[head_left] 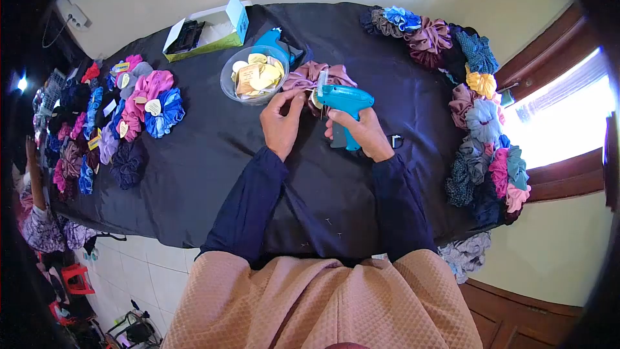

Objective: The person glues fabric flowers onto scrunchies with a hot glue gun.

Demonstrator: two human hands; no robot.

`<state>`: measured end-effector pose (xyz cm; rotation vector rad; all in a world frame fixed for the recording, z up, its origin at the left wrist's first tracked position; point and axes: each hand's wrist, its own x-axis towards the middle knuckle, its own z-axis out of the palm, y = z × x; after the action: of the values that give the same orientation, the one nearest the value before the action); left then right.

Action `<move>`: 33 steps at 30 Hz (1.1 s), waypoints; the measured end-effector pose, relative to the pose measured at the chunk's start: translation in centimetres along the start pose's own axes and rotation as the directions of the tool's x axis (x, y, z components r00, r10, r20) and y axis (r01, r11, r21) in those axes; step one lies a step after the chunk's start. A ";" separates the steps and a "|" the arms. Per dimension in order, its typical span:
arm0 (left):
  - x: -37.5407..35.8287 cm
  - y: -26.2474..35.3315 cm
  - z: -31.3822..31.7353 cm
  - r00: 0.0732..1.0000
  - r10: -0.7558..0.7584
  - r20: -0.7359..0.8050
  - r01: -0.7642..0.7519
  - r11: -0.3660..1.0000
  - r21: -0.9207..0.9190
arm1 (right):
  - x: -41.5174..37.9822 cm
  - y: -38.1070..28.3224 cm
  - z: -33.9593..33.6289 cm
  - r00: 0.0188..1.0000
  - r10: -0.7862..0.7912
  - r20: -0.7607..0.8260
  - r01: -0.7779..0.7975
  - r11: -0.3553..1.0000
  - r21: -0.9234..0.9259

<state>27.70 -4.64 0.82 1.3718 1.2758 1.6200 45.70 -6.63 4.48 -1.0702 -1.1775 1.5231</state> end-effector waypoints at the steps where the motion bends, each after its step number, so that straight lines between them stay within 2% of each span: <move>1: 0.0 0.0 0.0 1.000 -0.010 -0.004 0.010 1.000 -0.003 | 0.1 0.1 -0.1 1.000 0.000 0.012 0.000 1.000 -0.007; 3: 0.0 -0.2 0.0 1.000 -0.019 -0.008 0.019 1.000 -0.004 | 0.1 0.1 0.0 1.000 0.001 0.025 -0.001 1.000 -0.013; 5: 0.1 -0.4 0.1 1.000 -0.025 -0.018 0.024 0.996 -0.084 | 0.0 -0.1 0.0 1.000 0.001 0.015 -0.001 0.999 -0.034; 11: 0.0 -0.2 0.0 1.000 -0.015 -0.025 0.014 0.997 -0.074 | 0.0 0.2 0.1 0.999 -0.041 0.029 0.041 0.999 -0.004; 24: 0.1 -0.6 0.0 0.995 -0.073 -0.065 0.065 0.991 -0.116 | 0.0 0.1 0.1 0.999 -0.010 0.051 0.010 1.000 -0.006; 33: -0.3 -0.1 0.3 0.999 -0.003 -0.052 0.000 0.998 -0.070 | -0.1 -0.1 0.3 1.000 0.015 0.026 -0.014 1.000 -0.018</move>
<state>28.03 -4.81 0.60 1.2938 1.2383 1.6935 45.41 -6.77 4.66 -1.0758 -1.2062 1.5449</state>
